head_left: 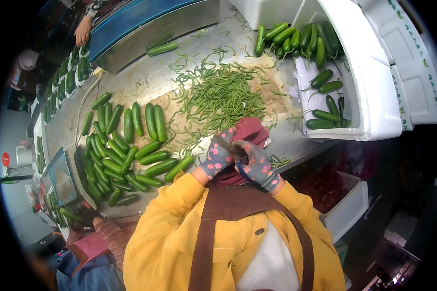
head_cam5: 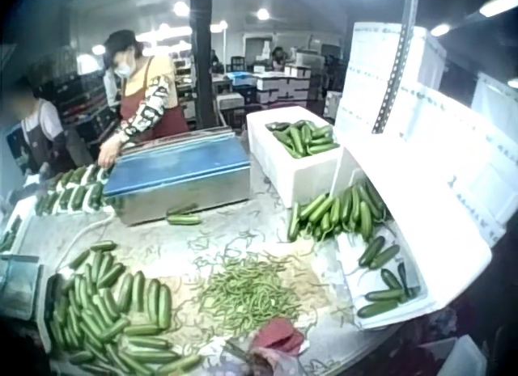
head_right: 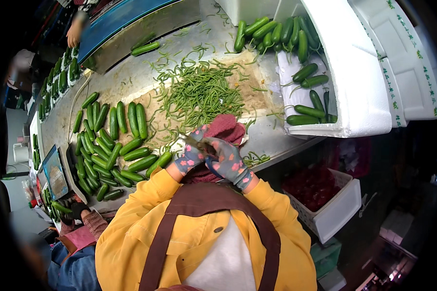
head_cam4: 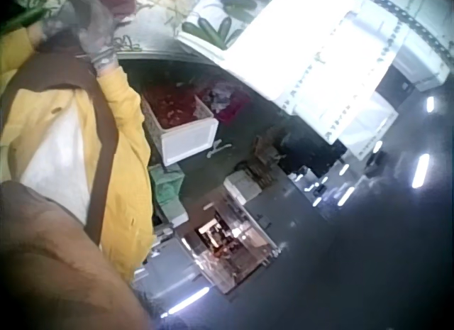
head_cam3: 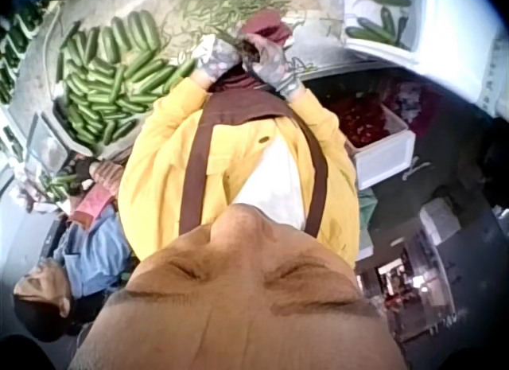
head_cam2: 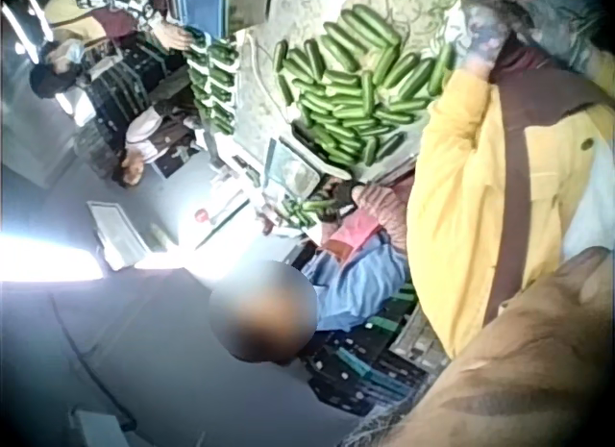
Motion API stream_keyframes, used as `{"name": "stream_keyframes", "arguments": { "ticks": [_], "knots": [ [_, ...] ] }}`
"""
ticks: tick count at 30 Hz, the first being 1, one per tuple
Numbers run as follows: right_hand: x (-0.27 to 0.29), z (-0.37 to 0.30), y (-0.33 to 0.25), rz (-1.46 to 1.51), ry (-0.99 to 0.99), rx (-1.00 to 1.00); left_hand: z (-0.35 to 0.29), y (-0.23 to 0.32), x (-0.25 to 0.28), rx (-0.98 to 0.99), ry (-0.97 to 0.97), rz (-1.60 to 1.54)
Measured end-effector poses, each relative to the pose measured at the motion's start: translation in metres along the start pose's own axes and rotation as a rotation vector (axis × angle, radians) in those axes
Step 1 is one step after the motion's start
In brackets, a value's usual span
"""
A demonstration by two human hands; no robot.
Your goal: The person stands at a stainless steel workbench and peels green cucumbers using a handheld peeler. They hold the cucumber in one hand and the peeler in the other, removing the skin in long strips. The peeled cucumbers are placed into a white styrofoam container, while the peels accumulate on the table.
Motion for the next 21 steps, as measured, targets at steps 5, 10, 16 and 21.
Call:
{"name": "stream_keyframes", "arguments": {
  "ticks": [5,10,16,21],
  "knots": [
    [0.016,-0.022,0.079,0.601,0.283,-0.163,-0.009,0.060,0.018,-0.196,0.144,-0.018],
    [0.044,-0.018,0.101,1.733,0.164,-0.428,-0.007,0.120,0.044,-0.081,0.294,-0.844],
    [0.031,-0.019,0.043,-0.411,0.267,-0.014,0.003,0.138,0.047,-0.027,0.306,-1.742],
    [0.022,-0.017,0.027,-0.398,0.210,0.027,0.002,0.132,0.012,0.079,0.173,-1.802]
  ]
}}
Point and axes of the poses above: each hand's wrist, its own z-axis towards the middle knuckle, its own x-axis out of the back of the hand, y = z × x, the point moved 2 cm from there along z, towards the middle knuckle, and after that the axes turned 7 degrees about -z, right-handed, at the moved point
